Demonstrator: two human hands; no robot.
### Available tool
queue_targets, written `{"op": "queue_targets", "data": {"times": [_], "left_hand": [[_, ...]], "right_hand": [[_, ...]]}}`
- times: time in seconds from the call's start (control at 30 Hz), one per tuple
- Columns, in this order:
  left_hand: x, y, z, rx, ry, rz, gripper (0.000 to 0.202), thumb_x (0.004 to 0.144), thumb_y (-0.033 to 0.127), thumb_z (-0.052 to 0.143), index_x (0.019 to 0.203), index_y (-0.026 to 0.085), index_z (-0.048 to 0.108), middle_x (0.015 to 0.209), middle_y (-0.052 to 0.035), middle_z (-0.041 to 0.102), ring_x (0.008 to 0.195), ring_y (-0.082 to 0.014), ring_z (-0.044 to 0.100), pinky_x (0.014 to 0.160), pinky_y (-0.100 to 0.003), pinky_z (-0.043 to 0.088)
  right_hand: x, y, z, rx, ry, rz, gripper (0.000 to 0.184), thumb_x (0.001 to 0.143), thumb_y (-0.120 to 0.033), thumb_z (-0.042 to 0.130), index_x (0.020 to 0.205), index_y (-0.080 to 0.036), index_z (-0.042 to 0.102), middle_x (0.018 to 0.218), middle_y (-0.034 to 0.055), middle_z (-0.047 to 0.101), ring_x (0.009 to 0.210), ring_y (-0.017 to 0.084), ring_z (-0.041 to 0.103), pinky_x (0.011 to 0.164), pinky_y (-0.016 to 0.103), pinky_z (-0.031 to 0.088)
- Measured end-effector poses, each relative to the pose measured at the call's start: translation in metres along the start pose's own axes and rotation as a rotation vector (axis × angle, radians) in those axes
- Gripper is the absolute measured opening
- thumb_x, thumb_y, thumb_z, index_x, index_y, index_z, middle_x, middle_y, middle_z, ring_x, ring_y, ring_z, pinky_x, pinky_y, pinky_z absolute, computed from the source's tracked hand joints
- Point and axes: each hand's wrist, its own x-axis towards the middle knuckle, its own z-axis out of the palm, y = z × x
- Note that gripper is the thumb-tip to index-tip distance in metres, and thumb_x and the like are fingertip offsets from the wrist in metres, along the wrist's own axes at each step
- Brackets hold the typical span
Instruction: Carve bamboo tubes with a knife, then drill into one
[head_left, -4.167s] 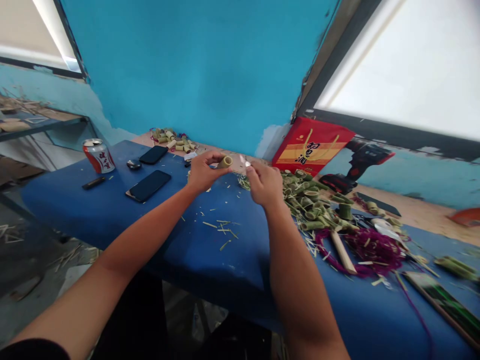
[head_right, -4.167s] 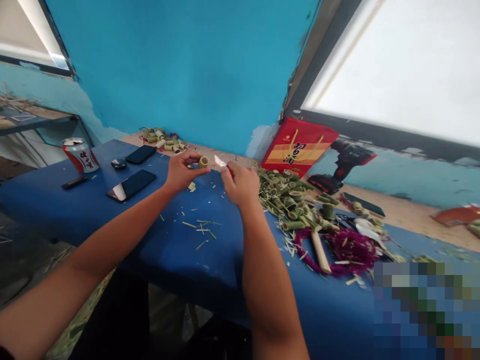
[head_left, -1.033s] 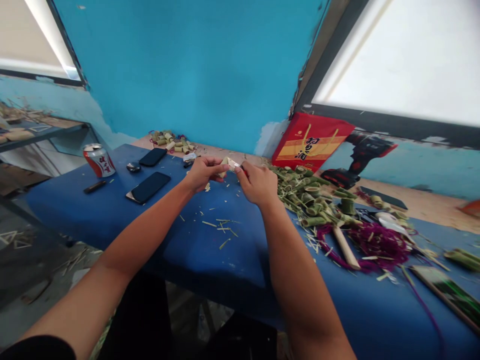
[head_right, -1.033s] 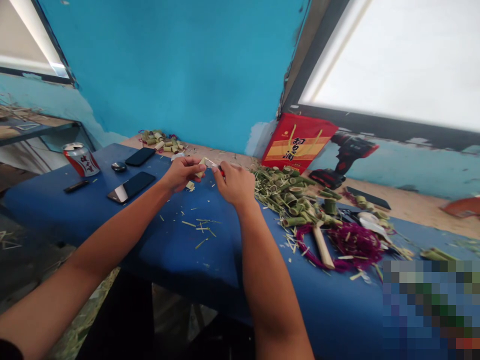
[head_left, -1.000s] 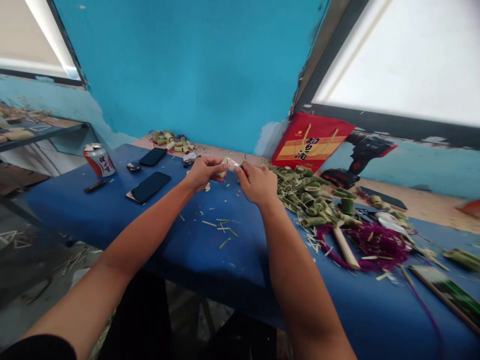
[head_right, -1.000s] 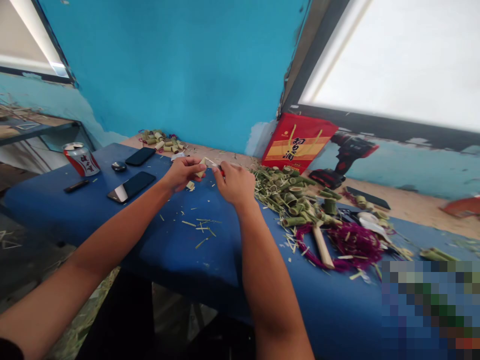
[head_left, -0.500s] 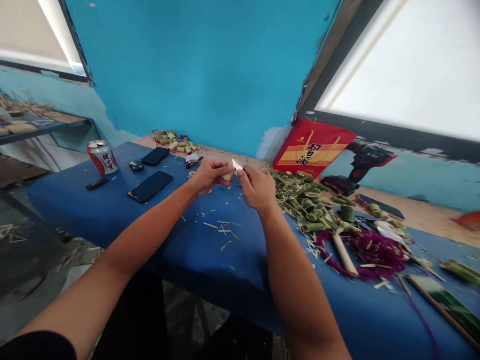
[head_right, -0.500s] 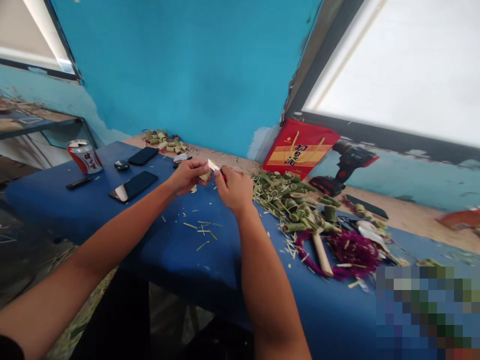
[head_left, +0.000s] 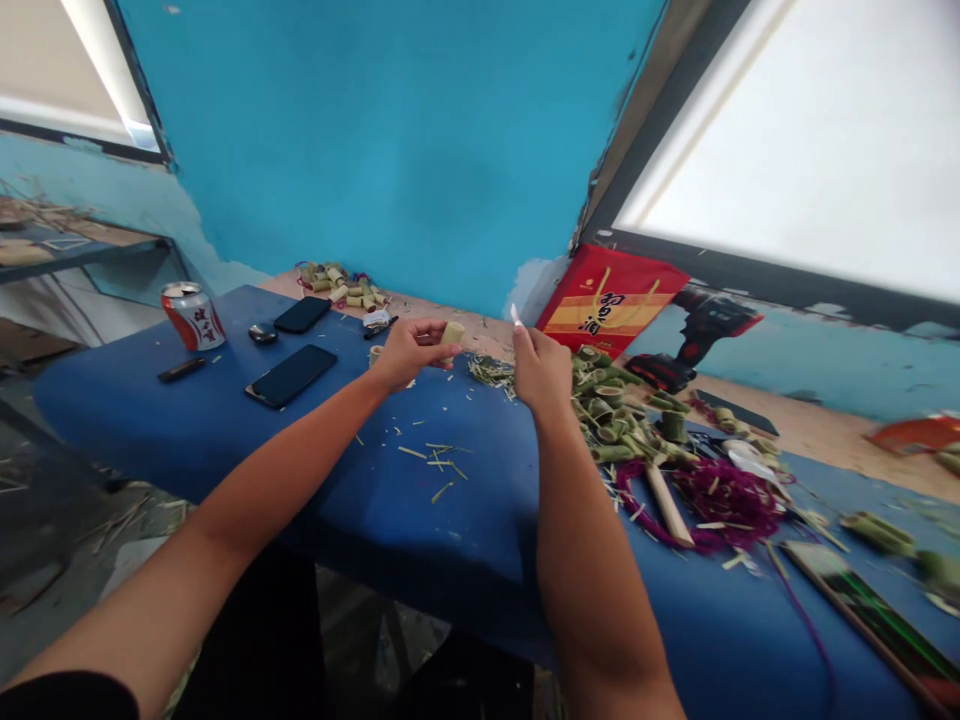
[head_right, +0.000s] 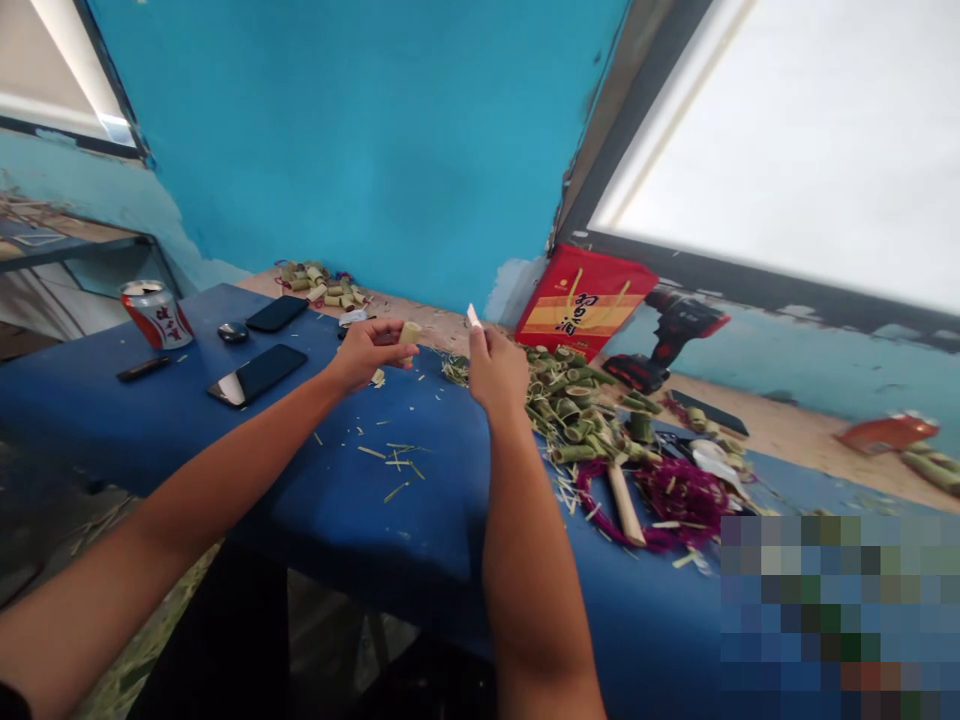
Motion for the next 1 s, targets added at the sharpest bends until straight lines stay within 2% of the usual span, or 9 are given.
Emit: {"op": "queue_targets", "data": {"times": [0.1,0.23,0.33,0.5,0.8,1.0], "left_hand": [[0.002,-0.003,0.0,-0.005,0.092,0.062,0.058,0.053,0.037,0.098,0.1,0.013,0.075,0.09,-0.0058,0.078,0.078,-0.0147,0.071,0.07,-0.031,0.064],[0.003,-0.001,-0.003,0.178,0.225,0.206,0.047,0.056,0.029,0.096,0.096,0.014,0.075,0.092,-0.0057,0.079,0.084,-0.0161,0.072,0.081,-0.031,0.062],[0.001,0.002,-0.002,0.295,0.273,0.273,0.036,0.06,0.021,0.092,0.091,0.015,0.075,0.09,-0.0052,0.079,0.084,-0.0157,0.072,0.086,-0.031,0.059],[-0.002,0.006,0.001,0.382,0.294,0.323,0.029,0.063,0.016,0.09,0.088,0.017,0.075,0.09,-0.0043,0.078,0.081,-0.0141,0.069,0.083,-0.029,0.057],[-0.007,0.011,0.004,0.435,0.319,0.327,0.027,0.065,0.019,0.089,0.089,0.017,0.075,0.09,-0.0039,0.073,0.083,-0.0146,0.063,0.071,-0.024,0.056],[-0.006,0.008,0.002,0.448,0.316,0.366,0.027,0.065,0.022,0.089,0.088,0.017,0.077,0.089,-0.004,0.073,0.081,-0.0138,0.063,0.07,-0.023,0.055]], "right_hand": [[-0.011,-0.015,0.005,0.022,-0.009,-0.168,0.051,0.108,-0.05,0.032,0.09,-0.022,0.07,0.085,0.0102,0.072,0.078,0.023,0.06,0.065,0.032,0.025],[-0.027,-0.038,0.014,0.013,-0.041,-0.29,0.046,0.108,-0.049,0.036,0.09,-0.021,0.068,0.081,0.0079,0.07,0.073,0.02,0.057,0.065,0.032,0.02],[-0.032,-0.044,0.017,0.02,-0.048,-0.287,0.046,0.108,-0.05,0.036,0.091,-0.021,0.068,0.082,0.0081,0.07,0.07,0.02,0.055,0.064,0.033,0.019],[-0.03,-0.041,0.017,0.033,-0.038,-0.28,0.047,0.107,-0.049,0.035,0.094,-0.021,0.07,0.08,0.0083,0.07,0.068,0.02,0.052,0.063,0.033,0.017],[-0.029,-0.039,0.014,0.07,-0.089,-0.314,0.047,0.106,-0.049,0.033,0.089,-0.022,0.067,0.078,0.007,0.067,0.071,0.021,0.053,0.064,0.033,0.019],[-0.029,-0.04,0.013,0.013,-0.09,-0.335,0.048,0.107,-0.048,0.032,0.09,-0.021,0.068,0.078,0.0075,0.068,0.072,0.021,0.054,0.064,0.033,0.019]]}}
